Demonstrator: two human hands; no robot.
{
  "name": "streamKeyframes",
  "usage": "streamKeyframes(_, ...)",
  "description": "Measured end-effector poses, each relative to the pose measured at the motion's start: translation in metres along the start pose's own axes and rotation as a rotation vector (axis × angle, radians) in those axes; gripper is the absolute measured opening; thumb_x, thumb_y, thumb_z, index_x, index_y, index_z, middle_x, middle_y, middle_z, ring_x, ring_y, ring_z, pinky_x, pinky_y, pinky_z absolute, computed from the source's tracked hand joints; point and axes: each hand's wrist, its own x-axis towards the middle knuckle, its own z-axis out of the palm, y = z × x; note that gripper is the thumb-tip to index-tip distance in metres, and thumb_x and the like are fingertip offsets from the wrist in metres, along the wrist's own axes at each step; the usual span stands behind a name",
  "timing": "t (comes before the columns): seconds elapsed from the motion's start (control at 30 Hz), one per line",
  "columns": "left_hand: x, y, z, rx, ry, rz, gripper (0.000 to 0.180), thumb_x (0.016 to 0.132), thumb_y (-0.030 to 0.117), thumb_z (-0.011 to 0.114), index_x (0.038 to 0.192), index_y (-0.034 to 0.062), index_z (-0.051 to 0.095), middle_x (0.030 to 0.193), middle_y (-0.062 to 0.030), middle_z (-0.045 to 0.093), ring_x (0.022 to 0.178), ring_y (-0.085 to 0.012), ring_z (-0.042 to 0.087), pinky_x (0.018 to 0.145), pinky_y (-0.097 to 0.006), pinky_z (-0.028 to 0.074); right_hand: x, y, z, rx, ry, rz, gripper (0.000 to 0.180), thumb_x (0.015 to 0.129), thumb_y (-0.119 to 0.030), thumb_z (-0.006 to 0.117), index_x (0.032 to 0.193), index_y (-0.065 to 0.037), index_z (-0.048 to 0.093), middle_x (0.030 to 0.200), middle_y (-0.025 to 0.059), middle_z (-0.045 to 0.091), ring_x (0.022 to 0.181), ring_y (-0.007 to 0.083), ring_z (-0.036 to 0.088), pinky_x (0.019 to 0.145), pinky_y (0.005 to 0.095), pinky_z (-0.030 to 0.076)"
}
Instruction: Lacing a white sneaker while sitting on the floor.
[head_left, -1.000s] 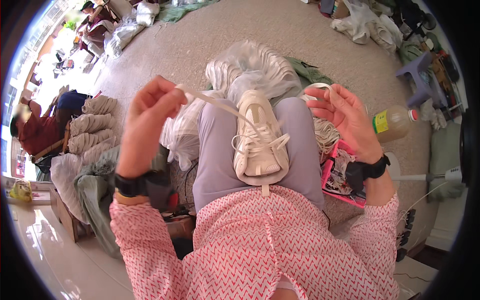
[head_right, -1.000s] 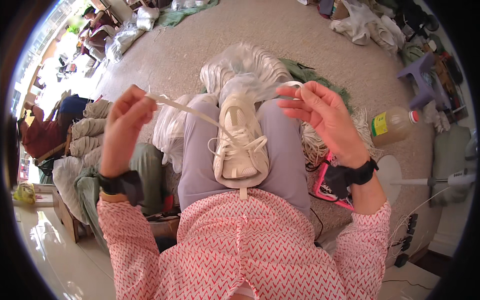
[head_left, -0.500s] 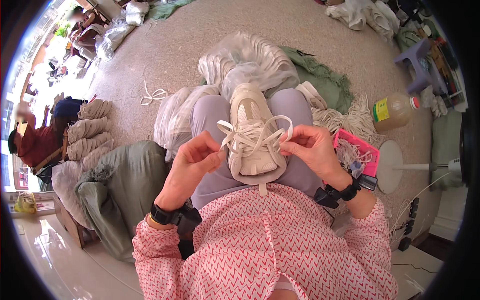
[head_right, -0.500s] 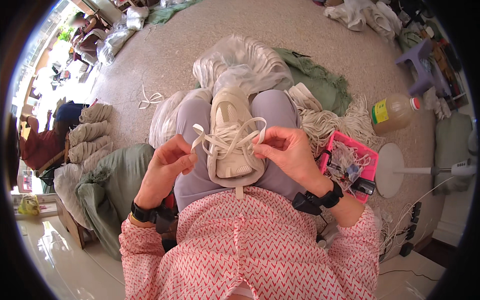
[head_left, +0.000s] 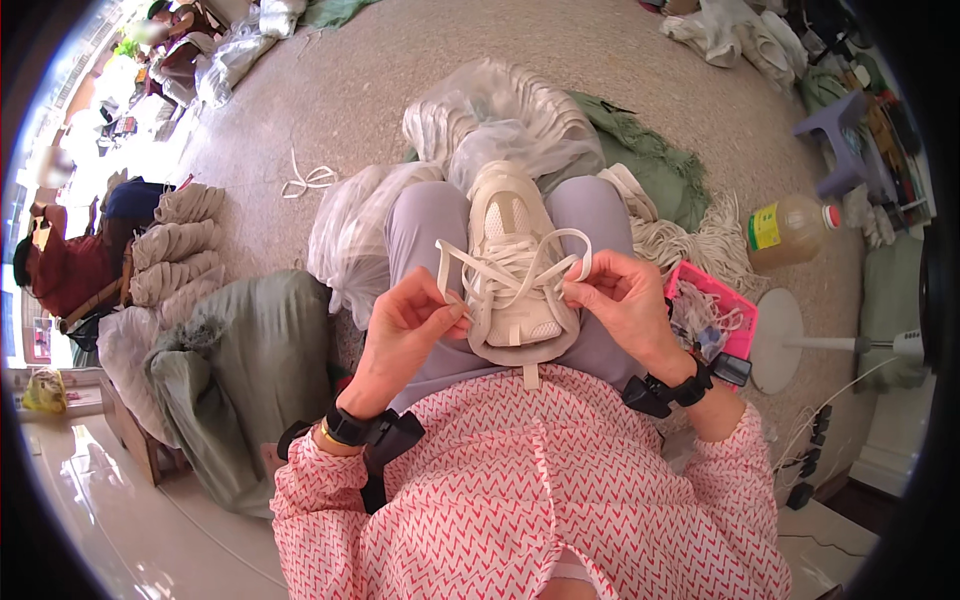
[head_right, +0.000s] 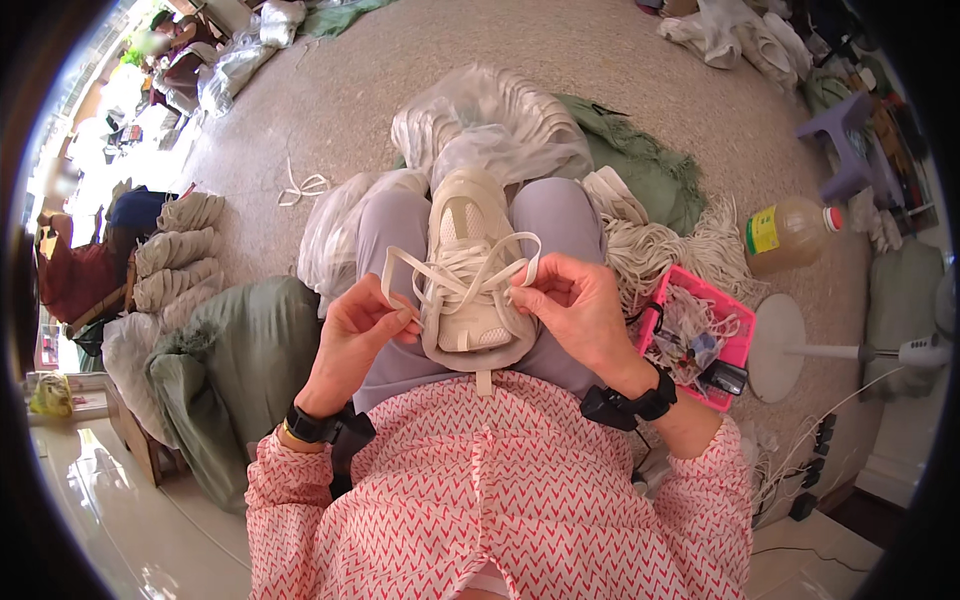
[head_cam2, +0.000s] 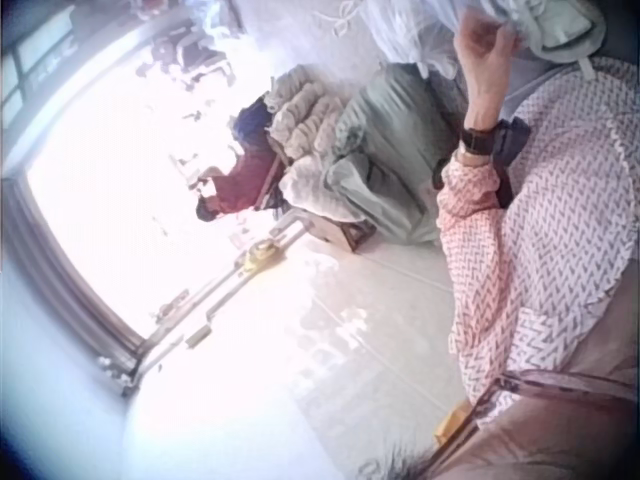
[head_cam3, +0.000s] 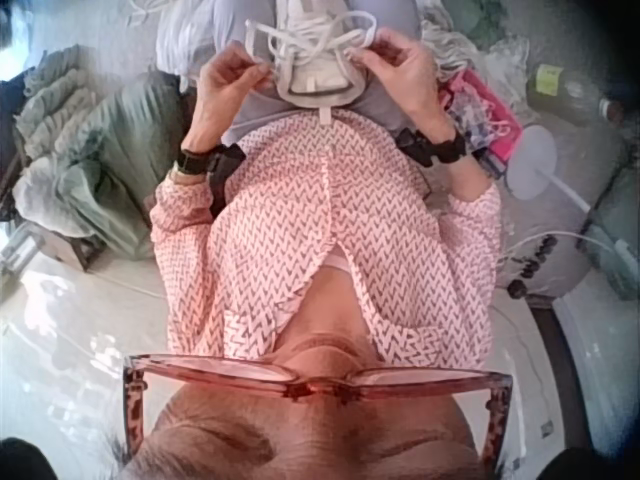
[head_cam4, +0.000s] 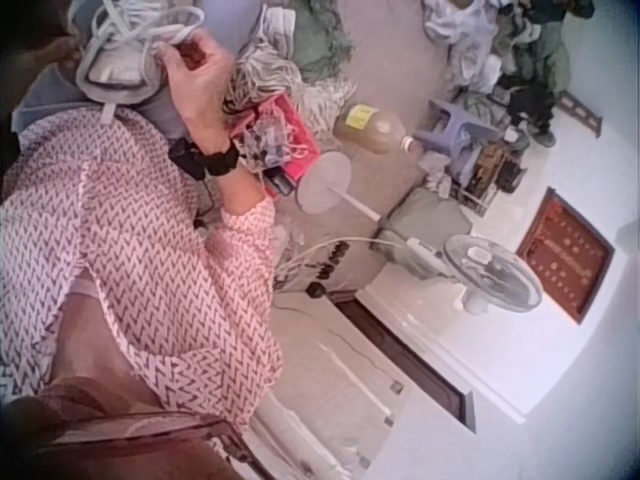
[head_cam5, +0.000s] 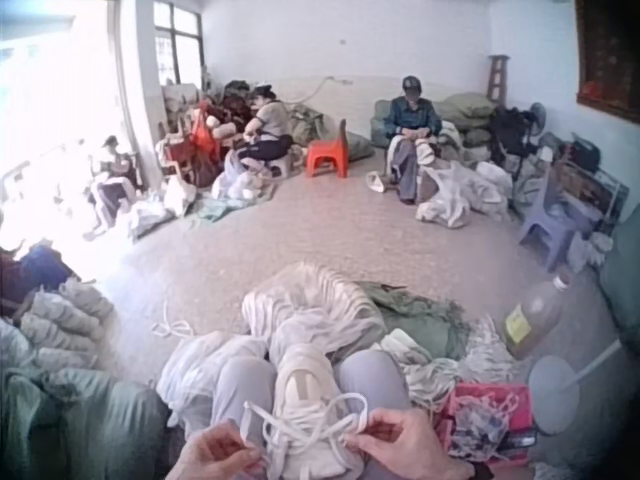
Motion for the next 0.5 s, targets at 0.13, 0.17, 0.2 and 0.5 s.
streamKeyframes(0.13,-0.002,0.001,0.001,0.022,0.018,-0.037,0.007,0.101,0.001,0.067,0.106,-0.0002,0.061,0.097,-0.0056,0.070,0.090,-0.0119,0.072,0.081,-0.026,0.061,-0.003,-0.008,0.004,-0.319,-0.021,-0.153,0.011,0.092,0.001,0.075,0.103,0.001,0.073,0.093,0.0032,0.076,0.080,0.0056,0.069,0.076,0.0228,0.058)
streamKeyframes(0.17,-0.002,0.000,-0.001,0.018,0.027,-0.037,0.007,0.101,0.001,0.067,0.106,-0.0002,0.061,0.097,-0.0056,0.070,0.090,-0.0119,0.072,0.081,-0.026,0.061,-0.003,-0.017,0.005,-0.422,-0.036,-0.175,0.012,0.091,0.001,0.076,0.103,0.001,0.073,0.093,0.0031,0.076,0.081,0.0057,0.070,0.077,0.0230,0.059)
streamKeyframes(0.2,-0.002,0.000,-0.002,0.032,0.015,-0.026,0.009,0.101,0.001,0.067,0.109,-0.0005,0.063,0.099,-0.0057,0.070,0.091,-0.0125,0.072,0.082,-0.027,0.061,-0.003,-0.022,0.007,-0.524,-0.050,-0.199,0.013,0.090,0.001,0.077,0.103,0.000,0.073,0.092,0.0029,0.077,0.082,0.0058,0.071,0.078,0.0232,0.059)
streamKeyframes(0.5,0.003,-0.005,0.008,0.010,0.070,0.051,0.010,0.096,-0.007,0.065,0.106,-0.0038,0.063,0.095,-0.0078,0.070,0.088,-0.0117,0.072,0.079,-0.026,0.060,-0.008,-0.010,0.004,-0.303,0.039,-0.072,0.010,0.092,0.001,0.075,0.101,0.003,0.070,0.099,0.0060,0.076,0.086,0.0091,0.072,0.080,0.0252,0.059)
